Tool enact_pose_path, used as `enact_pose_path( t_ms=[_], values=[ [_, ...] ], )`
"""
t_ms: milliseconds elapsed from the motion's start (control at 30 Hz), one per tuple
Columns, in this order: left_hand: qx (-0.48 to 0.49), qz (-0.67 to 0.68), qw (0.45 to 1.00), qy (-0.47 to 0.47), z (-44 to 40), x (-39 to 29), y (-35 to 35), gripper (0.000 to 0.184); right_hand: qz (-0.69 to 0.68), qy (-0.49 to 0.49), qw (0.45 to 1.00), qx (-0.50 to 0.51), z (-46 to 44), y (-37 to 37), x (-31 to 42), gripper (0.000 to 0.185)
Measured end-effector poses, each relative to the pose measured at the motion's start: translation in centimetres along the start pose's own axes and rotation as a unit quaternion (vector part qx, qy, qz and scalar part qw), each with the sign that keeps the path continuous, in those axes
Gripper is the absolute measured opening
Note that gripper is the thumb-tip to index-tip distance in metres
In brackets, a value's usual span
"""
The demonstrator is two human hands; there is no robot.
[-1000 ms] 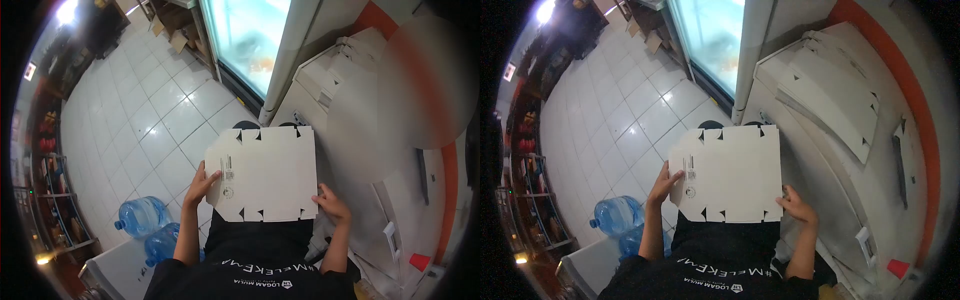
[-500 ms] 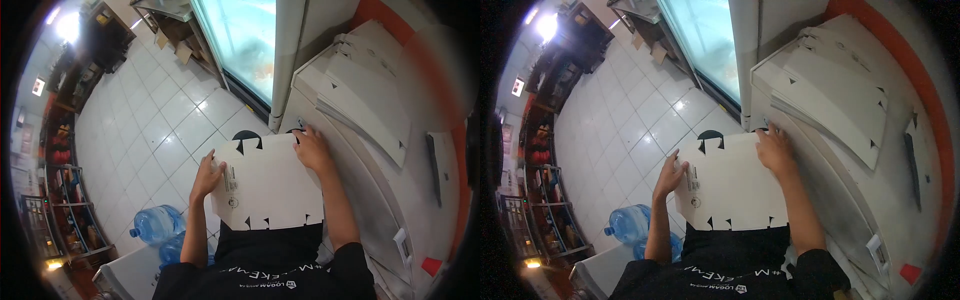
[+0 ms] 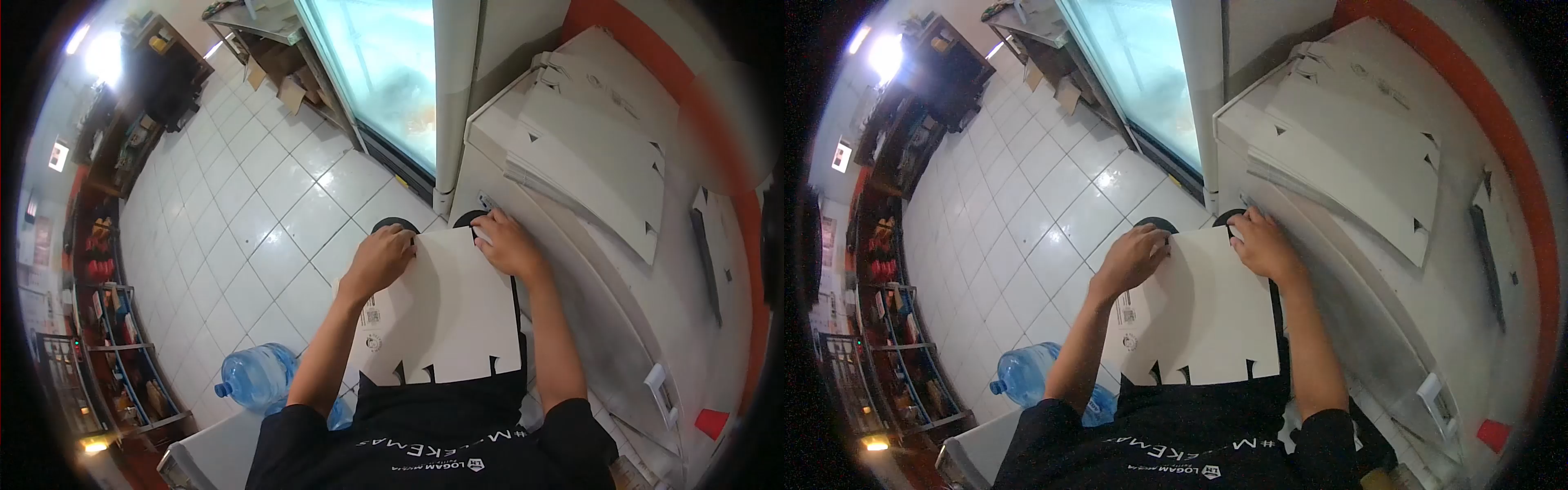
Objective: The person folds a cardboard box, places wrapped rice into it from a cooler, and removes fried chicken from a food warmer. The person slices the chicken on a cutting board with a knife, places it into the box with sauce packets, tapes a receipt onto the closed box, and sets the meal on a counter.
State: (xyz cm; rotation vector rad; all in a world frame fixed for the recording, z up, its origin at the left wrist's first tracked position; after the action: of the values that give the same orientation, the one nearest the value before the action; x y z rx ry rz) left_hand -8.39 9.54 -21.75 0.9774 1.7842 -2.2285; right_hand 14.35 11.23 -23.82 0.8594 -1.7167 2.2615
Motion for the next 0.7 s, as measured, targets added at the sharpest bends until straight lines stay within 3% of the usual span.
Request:
enact_pose_path(
  t_ms=[300,400,500,533,600,633,700],
  values=[
    [-0.099,-0.021,0.994,-0.035,0.3,0.2,0.9,0.018,0.09,0.072,0.992,0.053,-1.6,0.0,1.3,0.028],
    [-0.105,-0.046,0.992,-0.056,-0.1,0.8,1.9,0.02,0.137,0.03,0.99,0.013,-1.9,1.1,0.7,0.024],
    [-0.15,-0.06,0.987,-0.009,0.0,2.0,3.6,0.02,0.021,-0.013,0.999,-0.049,-1.4,0.7,1.0,0.02],
    [-0.134,-0.041,0.99,-0.003,-0.6,3.9,5.1,0.019,0.018,0.002,0.997,-0.08,-3.1,4.9,-2.8,0.018],
    [-0.088,0.007,0.996,0.03,-0.5,1.0,3.2,0.017,0.055,-0.037,0.984,-0.167,-5.7,8.8,-4.0,0.018],
    [-0.061,0.055,0.996,0.046,-0.7,-0.8,2.2,0.018,0.149,0.01,0.983,-0.104,-4.9,6.1,-2.0,0.019],
    [-0.073,0.007,0.989,0.125,-0.7,1.2,3.2,0.032,0.091,0.013,0.983,-0.16,-4.9,5.5,-1.7,0.022]
  ],
)
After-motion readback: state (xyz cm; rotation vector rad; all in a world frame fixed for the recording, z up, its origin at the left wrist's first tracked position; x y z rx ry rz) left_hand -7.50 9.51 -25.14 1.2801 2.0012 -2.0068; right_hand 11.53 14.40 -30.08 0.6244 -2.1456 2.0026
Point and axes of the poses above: each hand's wrist, its own z-axis away from the middle knuckle, its own y-axis out of the palm, x = y × z, the point moved 7 cm from there along -z, towards the middle knuckle, and after that the axes turned 1 degree about z, right-handed, at the moved point
